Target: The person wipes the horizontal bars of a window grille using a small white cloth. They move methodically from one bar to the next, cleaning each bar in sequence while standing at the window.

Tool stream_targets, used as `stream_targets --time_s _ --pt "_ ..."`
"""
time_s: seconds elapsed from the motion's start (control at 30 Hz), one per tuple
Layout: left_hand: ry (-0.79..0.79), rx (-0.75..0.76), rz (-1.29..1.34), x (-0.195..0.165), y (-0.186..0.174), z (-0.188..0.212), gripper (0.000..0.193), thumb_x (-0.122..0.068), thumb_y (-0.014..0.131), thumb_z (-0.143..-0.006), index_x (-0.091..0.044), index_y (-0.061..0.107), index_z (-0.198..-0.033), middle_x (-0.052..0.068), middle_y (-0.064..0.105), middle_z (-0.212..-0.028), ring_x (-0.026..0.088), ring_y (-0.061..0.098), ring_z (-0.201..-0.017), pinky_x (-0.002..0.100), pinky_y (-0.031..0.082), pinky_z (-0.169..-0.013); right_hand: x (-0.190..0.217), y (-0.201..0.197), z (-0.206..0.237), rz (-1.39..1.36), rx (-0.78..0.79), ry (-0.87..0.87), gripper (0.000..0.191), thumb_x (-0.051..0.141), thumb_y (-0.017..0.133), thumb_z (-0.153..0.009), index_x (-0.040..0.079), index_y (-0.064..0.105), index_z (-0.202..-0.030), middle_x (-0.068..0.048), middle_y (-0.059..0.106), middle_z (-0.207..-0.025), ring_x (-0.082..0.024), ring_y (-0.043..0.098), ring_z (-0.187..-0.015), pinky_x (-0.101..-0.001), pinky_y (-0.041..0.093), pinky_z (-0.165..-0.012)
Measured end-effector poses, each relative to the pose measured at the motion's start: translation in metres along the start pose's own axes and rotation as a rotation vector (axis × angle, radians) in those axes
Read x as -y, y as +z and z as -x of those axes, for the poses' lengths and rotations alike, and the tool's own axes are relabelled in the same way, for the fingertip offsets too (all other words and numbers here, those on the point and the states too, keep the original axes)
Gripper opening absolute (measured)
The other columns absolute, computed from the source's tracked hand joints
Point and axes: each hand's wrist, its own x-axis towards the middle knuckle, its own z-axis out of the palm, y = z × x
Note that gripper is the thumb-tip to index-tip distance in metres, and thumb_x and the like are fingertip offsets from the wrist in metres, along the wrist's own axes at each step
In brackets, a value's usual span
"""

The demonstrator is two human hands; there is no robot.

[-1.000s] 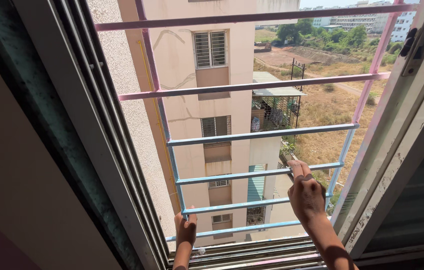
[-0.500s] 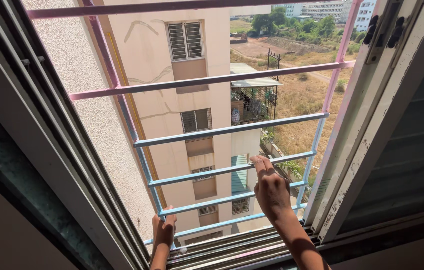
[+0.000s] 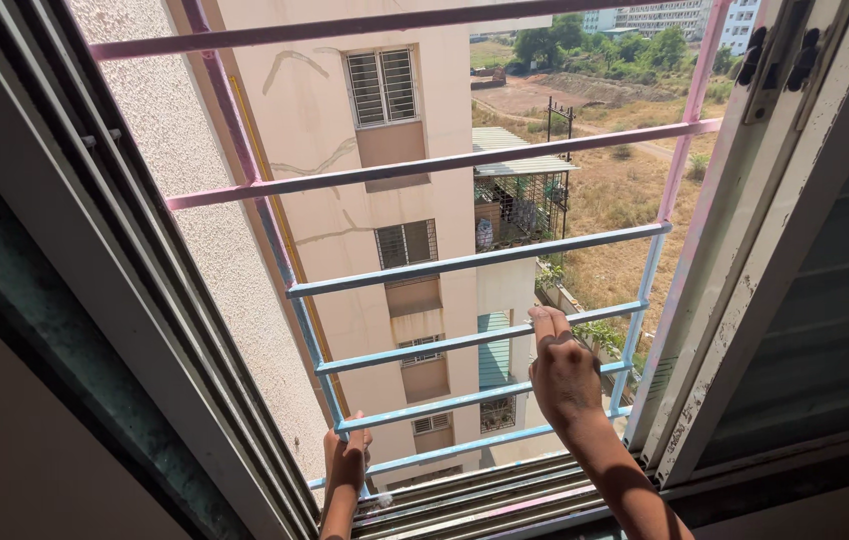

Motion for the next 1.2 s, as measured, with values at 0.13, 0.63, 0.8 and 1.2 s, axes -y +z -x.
stream_targets --time_s 0.13,0.63,0.8,1.2 --pt "0.068 -0.020 -0.075 0.000 0.000 -0.002 0.049 -0.036 0.051 -0.100 -0.013 0.043 -0.058 -0.004 0.037 -0.048 0.007 0.034 -0.038 0.024 0.024 -0.036 -0.035 -0.009 -0.004 0.212 -0.072 0.236 0.045 -0.008 0.064 -0.082 -0.007 0.059 -0.126 -0.026 0.063 -0.132 -0.038 0.075 -0.092 -0.0374 0.064 -0.072" --pt "0.151 -0.175 -0.196 0.007 0.000 -0.001 0.056 -0.038 0.048 -0.100 -0.003 0.044 -0.055 0.005 0.040 -0.048 0.017 0.036 -0.046 0.038 0.032 -0.049 -0.004 -0.035 -0.006 0.133 -0.087 0.063 0.057 -0.011 0.061 -0.076 -0.010 0.053 -0.132 -0.030 0.060 -0.132 -0.041 0.073 -0.096 -0.0402 0.063 -0.075" --pt "0.233 -0.230 -0.305 0.015 0.003 -0.002 0.059 -0.040 0.042 -0.103 -0.001 0.040 -0.059 0.008 0.039 -0.049 0.021 0.039 -0.046 0.041 0.038 -0.051 0.001 -0.011 -0.002 0.183 0.073 -0.159 0.057 -0.010 0.059 -0.077 -0.003 0.054 -0.133 -0.024 0.061 -0.135 -0.034 0.076 -0.088 -0.0398 0.064 -0.073" --pt "0.308 -0.357 -0.474 0.018 0.009 0.001 0.062 -0.045 0.033 -0.105 -0.002 0.047 -0.062 0.010 0.038 -0.047 0.031 0.045 -0.049 0.046 0.043 -0.062 -0.054 -0.031 0.001 0.205 -0.074 -0.035 0.050 -0.012 0.055 -0.085 0.005 0.057 -0.132 -0.013 0.064 -0.136 -0.034 0.075 -0.090 -0.0414 0.063 -0.075"
